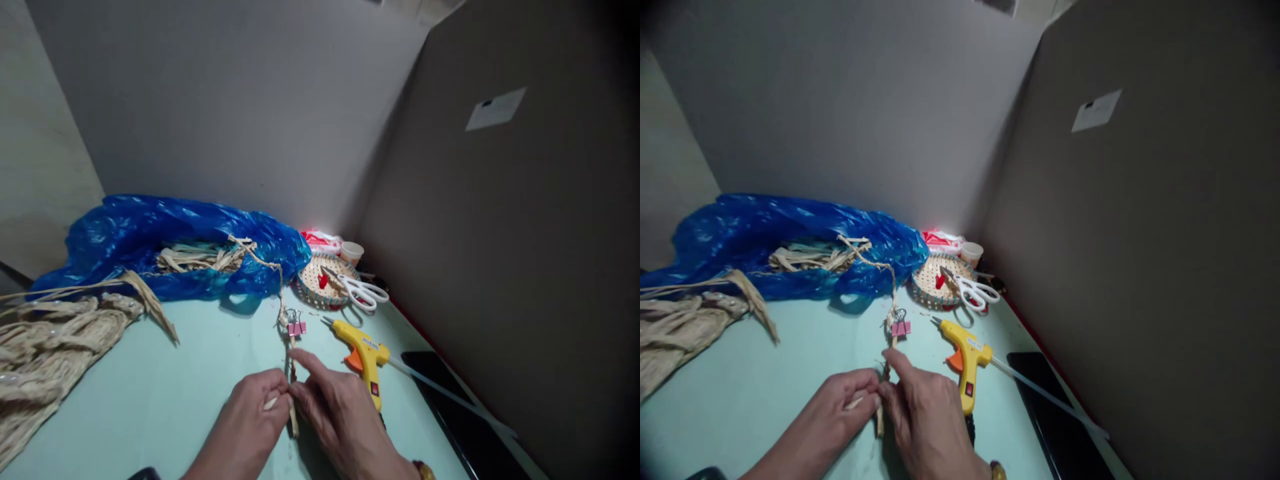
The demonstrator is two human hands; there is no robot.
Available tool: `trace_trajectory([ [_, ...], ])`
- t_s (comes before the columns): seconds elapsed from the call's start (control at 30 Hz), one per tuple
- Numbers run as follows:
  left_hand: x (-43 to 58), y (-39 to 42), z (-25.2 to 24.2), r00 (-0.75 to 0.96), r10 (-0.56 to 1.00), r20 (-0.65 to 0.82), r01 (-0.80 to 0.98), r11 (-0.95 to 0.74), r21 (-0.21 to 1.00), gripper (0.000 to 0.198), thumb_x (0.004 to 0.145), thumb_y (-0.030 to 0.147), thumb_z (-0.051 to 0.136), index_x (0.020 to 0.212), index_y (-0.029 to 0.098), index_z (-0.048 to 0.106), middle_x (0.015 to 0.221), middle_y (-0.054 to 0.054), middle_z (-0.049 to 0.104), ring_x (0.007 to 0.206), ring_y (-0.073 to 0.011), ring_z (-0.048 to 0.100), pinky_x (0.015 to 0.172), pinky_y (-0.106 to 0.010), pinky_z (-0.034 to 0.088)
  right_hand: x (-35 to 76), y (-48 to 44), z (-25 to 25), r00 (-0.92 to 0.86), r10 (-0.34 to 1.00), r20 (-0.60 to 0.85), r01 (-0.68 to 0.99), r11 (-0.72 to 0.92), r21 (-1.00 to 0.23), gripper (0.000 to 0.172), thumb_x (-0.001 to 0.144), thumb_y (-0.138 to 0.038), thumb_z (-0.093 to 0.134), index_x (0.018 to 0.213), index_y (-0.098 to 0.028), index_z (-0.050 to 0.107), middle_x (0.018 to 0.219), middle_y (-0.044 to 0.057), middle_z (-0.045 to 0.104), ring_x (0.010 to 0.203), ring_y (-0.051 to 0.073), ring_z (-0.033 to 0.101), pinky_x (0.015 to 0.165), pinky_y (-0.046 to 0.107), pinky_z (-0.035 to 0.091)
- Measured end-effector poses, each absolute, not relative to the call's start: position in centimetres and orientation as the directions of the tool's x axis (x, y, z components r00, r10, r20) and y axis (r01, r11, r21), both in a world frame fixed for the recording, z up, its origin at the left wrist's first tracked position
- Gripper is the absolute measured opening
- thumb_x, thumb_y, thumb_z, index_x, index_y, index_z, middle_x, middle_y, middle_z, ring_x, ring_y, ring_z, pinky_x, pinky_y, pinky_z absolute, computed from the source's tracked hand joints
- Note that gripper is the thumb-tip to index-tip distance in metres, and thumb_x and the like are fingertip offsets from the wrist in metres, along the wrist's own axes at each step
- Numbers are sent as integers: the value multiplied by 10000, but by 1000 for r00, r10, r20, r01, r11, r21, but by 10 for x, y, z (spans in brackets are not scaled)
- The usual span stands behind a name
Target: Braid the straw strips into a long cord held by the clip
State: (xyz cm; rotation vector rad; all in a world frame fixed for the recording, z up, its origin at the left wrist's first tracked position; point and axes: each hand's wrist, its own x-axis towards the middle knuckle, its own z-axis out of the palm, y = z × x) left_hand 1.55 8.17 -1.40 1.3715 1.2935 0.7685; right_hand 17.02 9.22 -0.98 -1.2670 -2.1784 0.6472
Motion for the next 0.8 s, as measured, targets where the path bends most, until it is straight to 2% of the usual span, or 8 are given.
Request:
trace_trajectory([
  [0.07,15,83,-17,242,960,-142,268,75,961,147,752,319,449,649,214,441,636,43,456,645,-153,473,608,-250,377,166,94,-12,-419,870,261,633,486,-602,216,935,-269,447,1045,-239,630,742,24,680,638,158,617,583,234,383],
  [0.13,15,85,-19,264,960,-96,271,22,962,123,747,294,429,677,202,472,668,28,493,673,-159,496,633,-253,386,162,94,-15,-398,868,299,654,496,-571,171,925,-276,472,916,-226,636,778,33,677,716,171,629,631,237,403],
  [0.37,12,87,-22,162,981,-112,494,18,869,140,737,275,424,611,219,443,607,25,493,632,-165,508,579,-248,352,164,99,-12,-361,907,217,761,421,-493,162,918,-200,380,823,-192,511,699,23,641,616,152,590,562,223,369],
  [0.43,13,88,-22,168,980,-110,495,13,869,122,719,227,431,599,218,453,606,14,523,643,-172,532,577,-246,357,164,107,4,-359,908,215,797,418,-435,146,895,-161,399,815,-189,518,689,20,659,598,149,597,569,223,364],
  [0.53,16,89,-24,166,980,-109,496,13,868,129,700,157,436,592,211,480,633,-17,595,683,-186,587,589,-241,377,155,128,45,-313,901,302,855,405,-324,187,927,-167,383,848,-178,552,699,29,665,592,149,594,570,231,355],
  [0.63,20,92,-27,145,982,-121,505,32,862,150,707,129,443,645,189,566,698,-58,669,736,-204,633,620,-246,399,130,156,83,-400,814,421,863,490,-127,206,962,-226,399,945,-164,595,799,61,676,719,175,602,657,257,375],
  [0.73,22,95,-27,138,977,-161,530,64,845,159,681,121,467,663,176,615,706,-70,683,742,-226,638,643,-267,411,99,186,98,-465,777,424,838,541,-71,206,908,-286,535,1057,-169,615,991,104,680,946,223,587,718,265,378],
  [0.8,21,98,-28,145,971,-192,545,83,834,155,658,118,476,656,178,619,673,-60,662,723,-233,625,631,-278,407,83,205,98,-487,783,387,831,552,-71,162,875,-255,575,993,-179,655,926,90,698,888,212,605,673,254,373],
])
